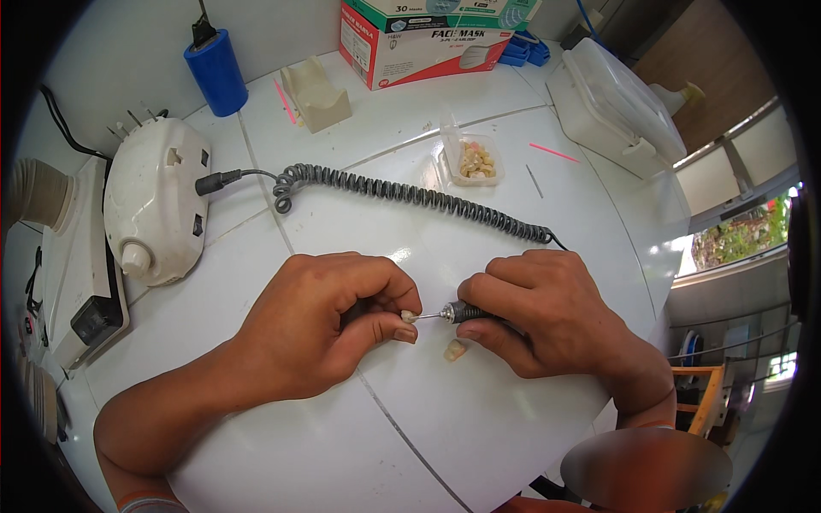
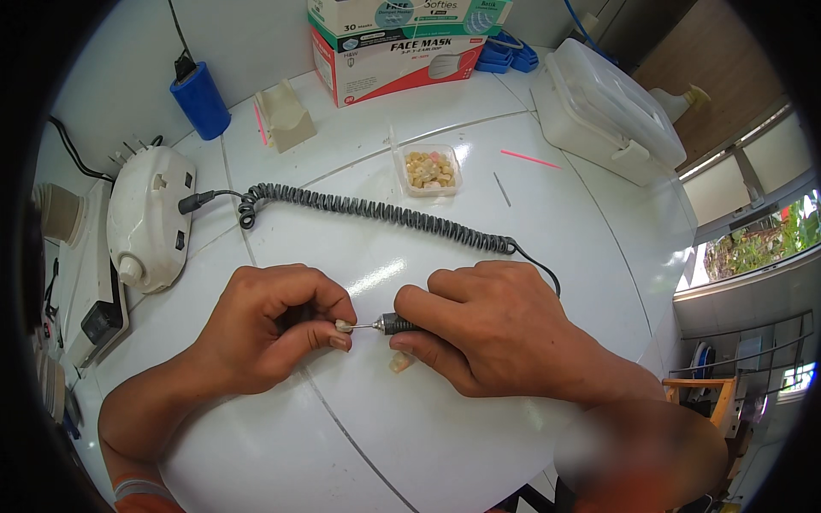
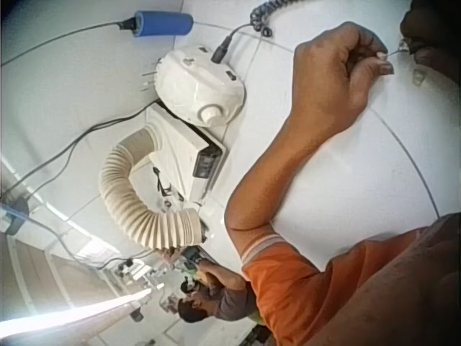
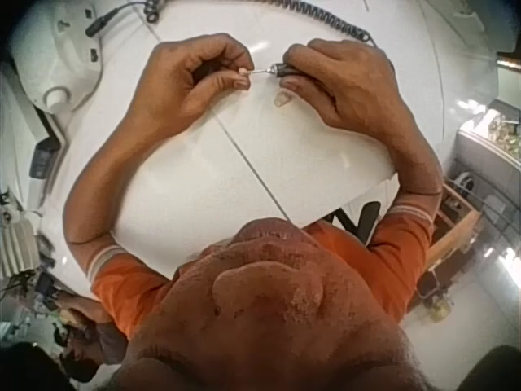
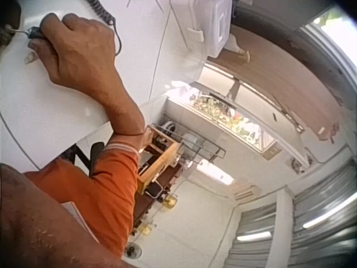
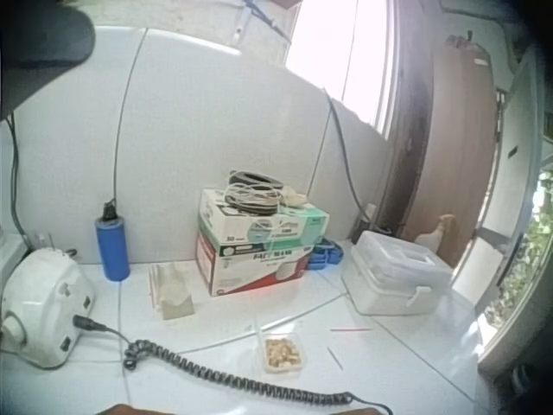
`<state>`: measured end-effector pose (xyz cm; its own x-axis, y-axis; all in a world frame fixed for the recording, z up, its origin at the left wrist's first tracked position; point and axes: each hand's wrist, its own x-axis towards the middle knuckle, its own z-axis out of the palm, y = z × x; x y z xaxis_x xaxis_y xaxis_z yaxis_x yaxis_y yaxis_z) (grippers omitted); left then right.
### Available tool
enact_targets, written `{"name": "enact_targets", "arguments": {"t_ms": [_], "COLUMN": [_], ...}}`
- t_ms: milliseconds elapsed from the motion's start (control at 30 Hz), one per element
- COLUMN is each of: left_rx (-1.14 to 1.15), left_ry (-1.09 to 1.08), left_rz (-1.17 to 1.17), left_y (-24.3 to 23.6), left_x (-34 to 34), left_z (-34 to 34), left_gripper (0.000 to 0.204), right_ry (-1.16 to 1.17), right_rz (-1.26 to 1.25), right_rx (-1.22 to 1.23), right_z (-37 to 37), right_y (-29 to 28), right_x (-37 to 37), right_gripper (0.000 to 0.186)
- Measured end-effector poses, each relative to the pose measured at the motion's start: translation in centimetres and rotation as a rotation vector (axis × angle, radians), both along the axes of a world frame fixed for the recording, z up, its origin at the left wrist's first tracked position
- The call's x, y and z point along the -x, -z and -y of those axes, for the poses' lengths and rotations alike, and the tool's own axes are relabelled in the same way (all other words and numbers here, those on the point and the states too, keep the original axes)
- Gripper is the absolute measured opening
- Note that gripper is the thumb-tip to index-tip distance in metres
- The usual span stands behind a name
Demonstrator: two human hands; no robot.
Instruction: Using a rotary hand tool to polish or trim a small dental component at a laboratory bench.
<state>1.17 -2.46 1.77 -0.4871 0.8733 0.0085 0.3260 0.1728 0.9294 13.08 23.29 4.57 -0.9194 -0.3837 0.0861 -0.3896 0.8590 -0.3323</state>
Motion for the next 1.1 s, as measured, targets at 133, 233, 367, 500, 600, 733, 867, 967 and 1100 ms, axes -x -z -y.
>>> {"name": "enact_targets", "arguments": {"t_ms": [133,233,367,500,600,733,867,967,1100], "left_rx": [-0.009,-0.027,-0.023,-0.002,-0.001,-0.063,-0.053,-0.048,-0.042], "left_ry": [-0.002,-0.003,-0.032,-0.081,-0.090,-0.062,-0.053,-0.042,-0.086], "left_rz": [0.002,-0.005,0.024,-0.043,-0.143,-0.256,-0.218,-0.217,-0.080], "left_y": [0.1,0.0,0.2,0.9,0.7,0.9,1.1,1.0,1.3], "left_x": [0.0,-0.2,-0.4,-0.7,-0.8,-0.8,-0.7,-0.7,-0.8], "left_z": [0.0,-0.2,-0.2,-0.5,-0.6,-0.6,-0.5,-0.4,-0.5], "left_gripper": [0.007,0.008,0.009,0.020,0.020,0.012,0.012,0.010,0.016], "right_ry": [0.002,0.100,0.163,0.236,0.270,0.278,0.286,0.289,0.265], "right_rz": [-0.021,-0.010,-0.004,-0.007,0.016,0.030,0.079,0.087,0.088], "right_rx": [0.020,0.084,0.159,0.227,0.199,0.129,0.107,0.132,0.147], "right_z": [0.0,0.0,0.6,1.3,1.6,1.9,2.0,2.0,2.1], "right_y": [0.1,0.5,0.7,0.8,0.5,0.8,0.5,0.5,0.2], "right_x": [0.0,-0.2,-0.1,0.1,0.4,0.7,0.9,0.8,0.8], "right_gripper": [0.024,0.028,0.033,0.040,0.046,0.056,0.058,0.060,0.058]}}
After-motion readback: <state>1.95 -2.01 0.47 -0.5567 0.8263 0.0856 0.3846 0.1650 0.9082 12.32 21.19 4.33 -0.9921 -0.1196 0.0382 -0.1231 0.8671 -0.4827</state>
